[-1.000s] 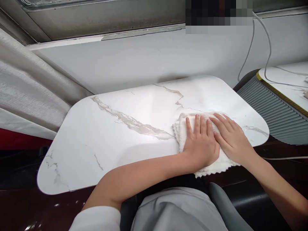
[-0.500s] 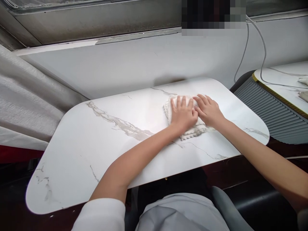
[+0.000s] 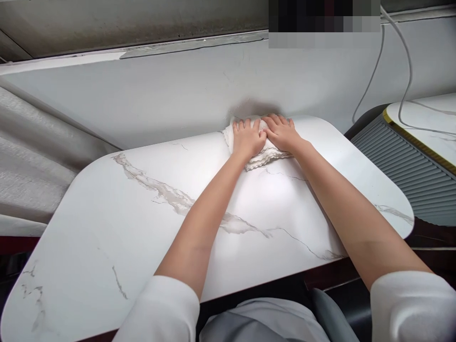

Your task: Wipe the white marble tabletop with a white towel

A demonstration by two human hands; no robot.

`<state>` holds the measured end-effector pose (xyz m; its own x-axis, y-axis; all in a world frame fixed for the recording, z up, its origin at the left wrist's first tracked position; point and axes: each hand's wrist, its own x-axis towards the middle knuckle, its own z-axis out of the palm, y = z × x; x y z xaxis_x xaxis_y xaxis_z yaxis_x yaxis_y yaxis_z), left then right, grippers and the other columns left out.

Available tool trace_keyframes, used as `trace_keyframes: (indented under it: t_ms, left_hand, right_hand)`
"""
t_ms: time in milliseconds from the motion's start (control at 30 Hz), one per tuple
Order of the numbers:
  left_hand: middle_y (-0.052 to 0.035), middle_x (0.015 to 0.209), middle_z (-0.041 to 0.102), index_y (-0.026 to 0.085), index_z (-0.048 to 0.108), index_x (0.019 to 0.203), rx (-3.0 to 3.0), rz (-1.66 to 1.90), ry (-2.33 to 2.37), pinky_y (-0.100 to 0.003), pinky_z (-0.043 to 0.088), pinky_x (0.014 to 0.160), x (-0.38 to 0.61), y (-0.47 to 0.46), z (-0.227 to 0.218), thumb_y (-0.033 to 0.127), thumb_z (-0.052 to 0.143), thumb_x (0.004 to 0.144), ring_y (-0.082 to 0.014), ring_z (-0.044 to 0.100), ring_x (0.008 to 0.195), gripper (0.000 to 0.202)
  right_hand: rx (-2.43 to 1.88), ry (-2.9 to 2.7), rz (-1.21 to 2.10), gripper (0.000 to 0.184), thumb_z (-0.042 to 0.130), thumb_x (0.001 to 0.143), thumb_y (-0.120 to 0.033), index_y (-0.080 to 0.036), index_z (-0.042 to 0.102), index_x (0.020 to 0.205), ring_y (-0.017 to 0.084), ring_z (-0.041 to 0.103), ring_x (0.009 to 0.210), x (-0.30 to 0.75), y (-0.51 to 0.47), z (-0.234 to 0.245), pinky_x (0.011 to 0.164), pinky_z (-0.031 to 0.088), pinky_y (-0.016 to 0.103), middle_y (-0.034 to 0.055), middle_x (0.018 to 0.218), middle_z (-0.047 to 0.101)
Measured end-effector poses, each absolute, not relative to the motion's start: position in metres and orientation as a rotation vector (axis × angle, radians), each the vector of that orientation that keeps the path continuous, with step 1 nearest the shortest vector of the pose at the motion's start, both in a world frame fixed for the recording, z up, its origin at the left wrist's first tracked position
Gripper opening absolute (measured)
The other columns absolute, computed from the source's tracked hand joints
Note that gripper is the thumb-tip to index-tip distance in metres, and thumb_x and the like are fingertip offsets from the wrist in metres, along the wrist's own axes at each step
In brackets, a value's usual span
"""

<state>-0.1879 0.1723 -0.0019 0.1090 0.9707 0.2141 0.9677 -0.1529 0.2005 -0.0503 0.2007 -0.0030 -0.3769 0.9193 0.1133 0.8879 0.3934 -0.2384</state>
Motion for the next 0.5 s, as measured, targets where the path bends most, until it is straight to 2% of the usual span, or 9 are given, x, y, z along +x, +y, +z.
trace_keyframes:
  t_ms: [100,333,500]
  left_hand:
    - [-0.0125,0.146,0.053,0.019,0.044,0.148,2.325,0.45,2.075,-0.049,0.018,0.121,-0.182,0.183,-0.002,0.031,0.029,0.099,-0.0296,0.043,0.135,0.053]
    - [-0.0141,0.143,0.054,0.017,0.047,0.145,2.333,0.45,2.12,-0.048,0.021,0.119,-0.178,0.186,-0.004,0.031,0.031,0.1,-0.0294,0.046,0.132,0.05]
    - [-0.0152,0.141,0.056,0.015,0.049,0.143,2.331,0.487,2.143,-0.049,0.02,0.12,-0.164,0.18,-0.004,0.03,0.031,0.1,-0.0303,0.048,0.131,0.05]
  right_hand:
    - [-1.634,-2.416,0.204,0.056,0.022,0.099,-0.037,-0.022,0.036,0.151,0.034,0.028,0.147,-0.047,0.211,-0.002,0.116,0.019,0.067,0.0112,0.162,0.032]
    - [-1.525,-2.353,0.191,0.052,0.027,0.098,-0.04,-0.028,0.043,0.146,0.036,0.036,0.142,-0.041,0.22,-0.01,0.112,0.022,0.07,0.0096,0.157,0.041]
    - [-1.557,-2.366,0.176,0.053,0.025,0.098,-0.042,-0.029,0.042,0.147,0.033,0.035,0.144,-0.029,0.219,-0.008,0.113,0.024,0.068,0.0087,0.159,0.039]
